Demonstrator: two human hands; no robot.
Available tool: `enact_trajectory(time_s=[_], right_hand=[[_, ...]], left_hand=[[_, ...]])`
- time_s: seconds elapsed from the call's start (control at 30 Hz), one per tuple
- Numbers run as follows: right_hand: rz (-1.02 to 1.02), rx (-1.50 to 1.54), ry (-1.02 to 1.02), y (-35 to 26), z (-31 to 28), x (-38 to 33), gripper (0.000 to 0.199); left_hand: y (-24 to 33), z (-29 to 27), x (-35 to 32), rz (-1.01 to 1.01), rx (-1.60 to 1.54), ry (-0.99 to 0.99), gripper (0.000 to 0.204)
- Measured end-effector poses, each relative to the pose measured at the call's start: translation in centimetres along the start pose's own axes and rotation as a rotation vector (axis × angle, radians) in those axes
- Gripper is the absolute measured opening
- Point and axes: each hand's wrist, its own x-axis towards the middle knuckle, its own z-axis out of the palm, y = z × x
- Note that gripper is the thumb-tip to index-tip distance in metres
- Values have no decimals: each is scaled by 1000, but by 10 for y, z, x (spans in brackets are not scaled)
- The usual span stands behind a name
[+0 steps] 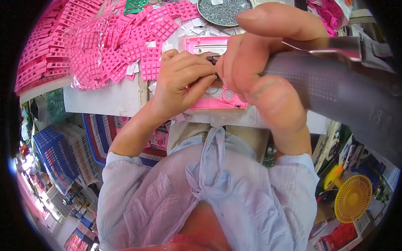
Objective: Assembling the internal electronic and mechanical components into a pink toy piggy bank using a power screwdriver.
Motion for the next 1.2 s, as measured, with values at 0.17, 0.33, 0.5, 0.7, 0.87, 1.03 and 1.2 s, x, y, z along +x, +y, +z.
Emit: enact_trajectory(time_s=[0.17,0.33,0.5,0.7,0.87,1.03,1.2], right_hand=[[47,-92,18,-1,13,0,51],[27,-141,5,5,9,-4,47],[-20,-117,16,26,1,3,44],[6,-158,19,58,-1,1,37],[-6,-108,10,66,2,0,37],[-1,-37,41,69,1,-2,32],[20,-93,-5,71,0,-3,30]], left_hand=[[3,2,-4,-24,-69,42,17],[2,2,-5,-9,49,46,24],[-5,-5,-19,-167,317,96,39],[-16,-4,-30,-73,378,-11,47],[-23,0,-34,-61,317,34,47],[-23,-1,-33,-49,327,22,48],[-27,1,-36,-28,318,30,46]])
